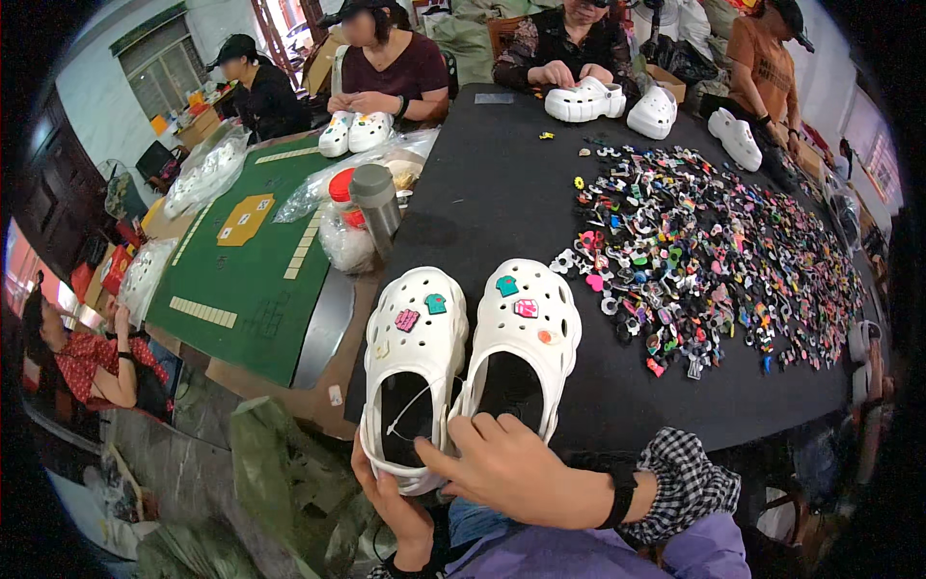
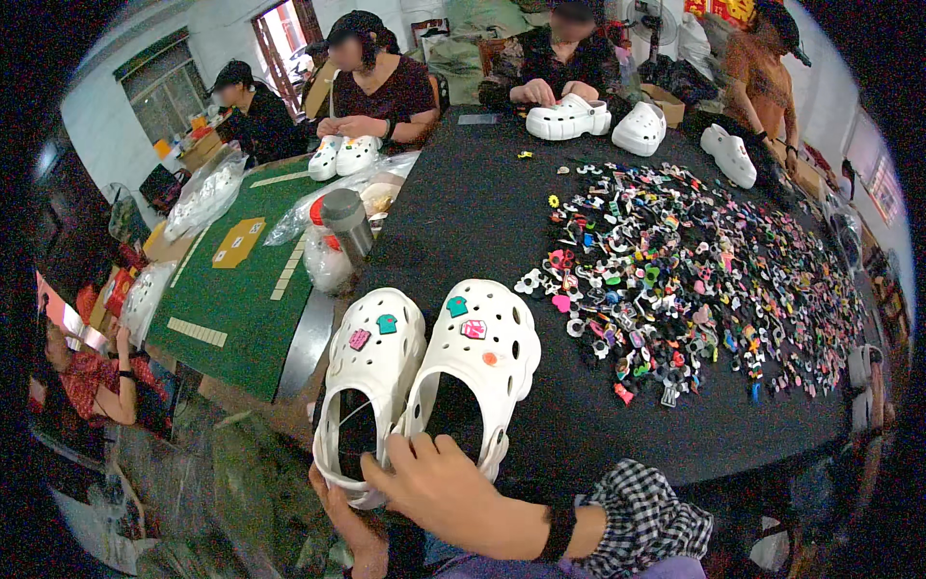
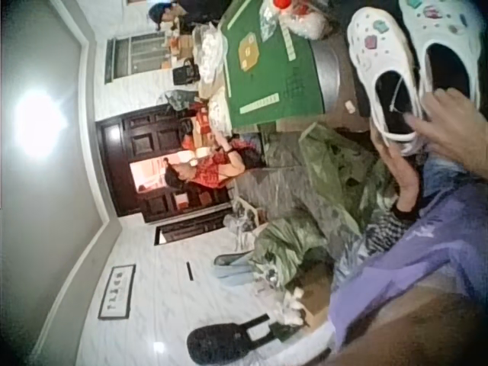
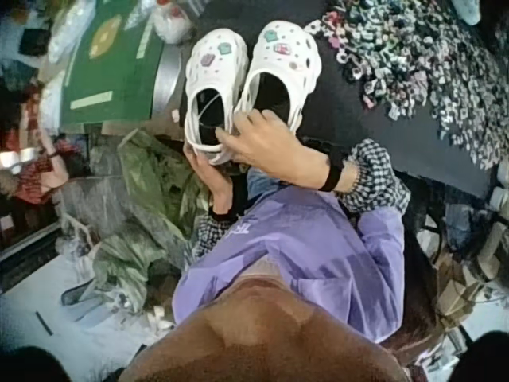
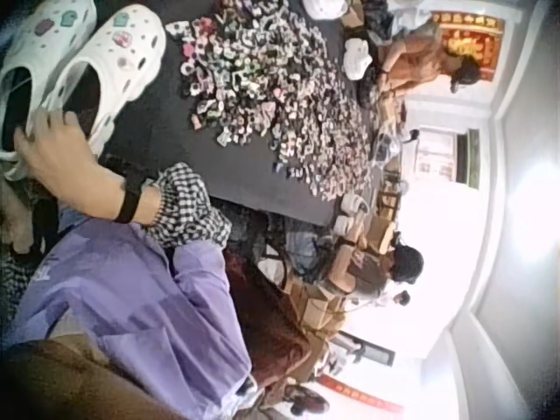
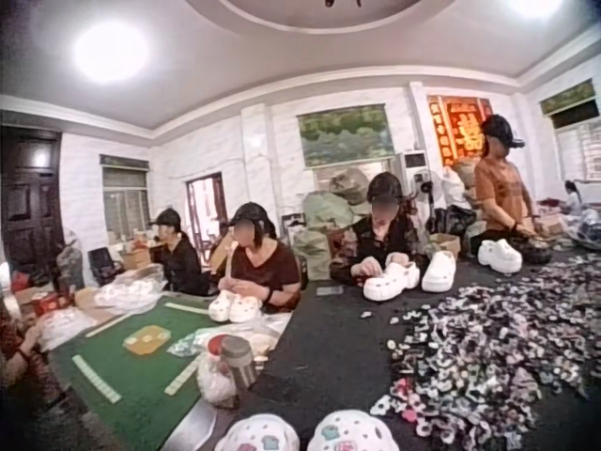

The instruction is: Applying small decorative charms to white foam clogs.

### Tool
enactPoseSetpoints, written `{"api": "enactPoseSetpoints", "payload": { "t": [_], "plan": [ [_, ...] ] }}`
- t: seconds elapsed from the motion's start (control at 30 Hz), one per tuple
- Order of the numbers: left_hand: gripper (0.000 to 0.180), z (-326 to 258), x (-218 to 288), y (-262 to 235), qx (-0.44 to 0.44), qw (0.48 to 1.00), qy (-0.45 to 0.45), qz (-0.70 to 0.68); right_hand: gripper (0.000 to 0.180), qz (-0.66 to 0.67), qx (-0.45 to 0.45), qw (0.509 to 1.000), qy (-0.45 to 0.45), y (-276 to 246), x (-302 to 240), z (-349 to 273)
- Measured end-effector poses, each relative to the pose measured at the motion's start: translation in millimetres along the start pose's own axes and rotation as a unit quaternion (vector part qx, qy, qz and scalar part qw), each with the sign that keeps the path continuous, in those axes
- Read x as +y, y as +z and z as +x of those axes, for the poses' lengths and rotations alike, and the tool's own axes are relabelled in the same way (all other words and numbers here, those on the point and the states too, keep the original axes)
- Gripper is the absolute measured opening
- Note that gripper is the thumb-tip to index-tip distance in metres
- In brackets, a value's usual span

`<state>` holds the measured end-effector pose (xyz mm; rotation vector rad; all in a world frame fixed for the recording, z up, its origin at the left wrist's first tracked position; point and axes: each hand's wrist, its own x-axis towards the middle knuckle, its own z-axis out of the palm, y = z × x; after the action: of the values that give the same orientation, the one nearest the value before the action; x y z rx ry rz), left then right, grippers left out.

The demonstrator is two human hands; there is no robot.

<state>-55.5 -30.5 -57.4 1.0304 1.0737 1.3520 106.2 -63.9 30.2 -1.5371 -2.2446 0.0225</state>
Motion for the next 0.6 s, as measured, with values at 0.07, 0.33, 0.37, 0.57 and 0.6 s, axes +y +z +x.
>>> {"api": "enactPoseSetpoints", "payload": {
  "t": [0.07,0.33,0.37,0.57,0.6],
  "plan": [
    [0.062,0,0,1,0.001,1.0,0.0,0.006,0.044,-0.047,0.012,0.999,0.016,6,-2,3],
    [0.065,2,-1,0,-0.032,0.99,0.072,0.117,0.025,0.049,0.039,0.998,0.012,2,3,-3],
    [0.065,1,-2,1,-0.031,0.99,0.072,0.117,0.025,0.059,0.034,0.998,0.003,2,5,-4],
    [0.063,-12,-4,12,0.001,0.998,0.066,0.008,0.031,0.129,-0.01,0.99,-0.057,-8,18,-12],
    [0.063,-14,-4,12,0.008,0.998,0.068,0.006,0.031,0.129,-0.013,0.99,-0.064,-11,18,-12]
  ]
}}
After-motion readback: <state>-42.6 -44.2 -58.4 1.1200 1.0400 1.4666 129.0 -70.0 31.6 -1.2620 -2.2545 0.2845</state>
